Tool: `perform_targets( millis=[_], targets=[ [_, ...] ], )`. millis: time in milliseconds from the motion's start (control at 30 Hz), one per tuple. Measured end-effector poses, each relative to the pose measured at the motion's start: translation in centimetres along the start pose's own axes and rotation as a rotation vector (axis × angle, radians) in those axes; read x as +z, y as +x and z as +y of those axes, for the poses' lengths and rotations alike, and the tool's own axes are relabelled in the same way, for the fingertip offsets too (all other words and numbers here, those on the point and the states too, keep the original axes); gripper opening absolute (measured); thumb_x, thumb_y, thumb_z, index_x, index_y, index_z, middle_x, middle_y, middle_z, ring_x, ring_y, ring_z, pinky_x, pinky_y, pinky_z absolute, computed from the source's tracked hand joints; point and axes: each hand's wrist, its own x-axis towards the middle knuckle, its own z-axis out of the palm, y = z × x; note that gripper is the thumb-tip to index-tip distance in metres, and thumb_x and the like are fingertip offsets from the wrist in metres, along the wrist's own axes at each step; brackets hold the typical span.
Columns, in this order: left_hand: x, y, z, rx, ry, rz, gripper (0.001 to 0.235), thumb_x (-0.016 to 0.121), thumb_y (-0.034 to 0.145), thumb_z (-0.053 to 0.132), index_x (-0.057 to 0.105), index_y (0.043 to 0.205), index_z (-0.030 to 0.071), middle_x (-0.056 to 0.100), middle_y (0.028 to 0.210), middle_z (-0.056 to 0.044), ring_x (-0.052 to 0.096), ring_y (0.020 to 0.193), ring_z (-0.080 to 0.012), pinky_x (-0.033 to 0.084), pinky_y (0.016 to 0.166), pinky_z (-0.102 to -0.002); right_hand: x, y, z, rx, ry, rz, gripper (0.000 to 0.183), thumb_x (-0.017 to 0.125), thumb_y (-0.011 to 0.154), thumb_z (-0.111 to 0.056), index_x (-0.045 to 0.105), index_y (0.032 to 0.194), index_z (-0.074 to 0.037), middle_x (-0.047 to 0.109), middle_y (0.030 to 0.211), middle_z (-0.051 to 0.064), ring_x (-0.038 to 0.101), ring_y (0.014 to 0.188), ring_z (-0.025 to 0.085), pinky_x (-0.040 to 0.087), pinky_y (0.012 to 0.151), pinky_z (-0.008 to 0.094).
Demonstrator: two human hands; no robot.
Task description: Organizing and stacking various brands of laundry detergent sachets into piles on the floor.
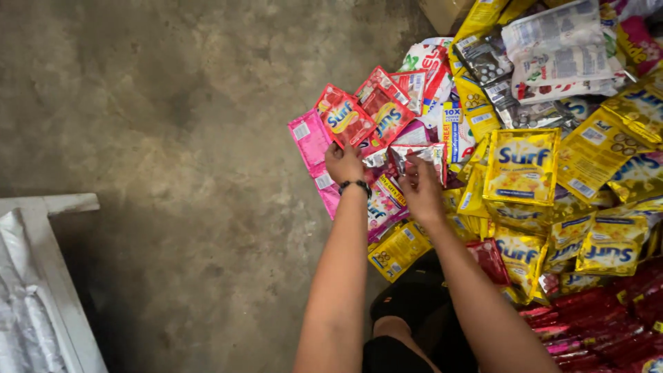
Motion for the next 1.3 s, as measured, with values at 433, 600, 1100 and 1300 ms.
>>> perform_targets(
  millis=[433,600,1100,1300],
  targets=[
    [-0.3,0.8,1.1,-0.185,-0.075,-0.081,0.025,0.070,0.086,-0.003,0.064,0.110,-0.001,0.073,0.085,-0.016,0.072,0.066,-0.0242,0.054,0.052,-0.033,0.3,-0.4,1.8,0.025,0.104,-0.049,0.047,0.069,0.091,-0.005,0.056,0.136,-0.004,0.065,0.121,0.013,0.068,0.105,0.022,0.056,0.091,0.034],
    [-4.0,-8.0,2.1,-0.335,-0.243,-0.321,0.016,0.067,0.089,0.000,0.063,0.105,0.001,0.069,0.080,-0.008,0.068,0.064,-0.0198,0.056,0.056,-0.032,-0.4,-1.0,-1.6,0.222,0.250,-0.012,0.044,0.063,0.101,-0.021,0.053,0.142,-0.009,0.069,0.118,0.010,0.069,0.104,0.018,0.056,0.090,0.033],
    [-9.3,-27.7,20.6,0.412,0.285,-0.653,0.029,0.068,0.096,0.009,0.060,0.124,0.003,0.069,0.104,-0.004,0.066,0.093,-0.0131,0.054,0.083,-0.028,-14.4,-4.9,-22.6,0.002,0.345,-0.208,0.046,0.073,0.090,-0.007,0.062,0.135,-0.008,0.069,0.115,0.003,0.064,0.096,0.010,0.056,0.080,0.028],
    [-5.8,-38.6,32.2,0.950,0.246,-0.779,0.055,0.074,0.087,0.005,0.052,0.137,0.000,0.061,0.131,-0.011,0.058,0.122,-0.0200,0.048,0.104,-0.035,-24.4,-11.9,-34.5,-0.134,0.480,-0.260,0.043,0.068,0.094,-0.007,0.061,0.136,-0.006,0.073,0.108,0.006,0.070,0.094,0.012,0.058,0.083,0.028]
  ],
)
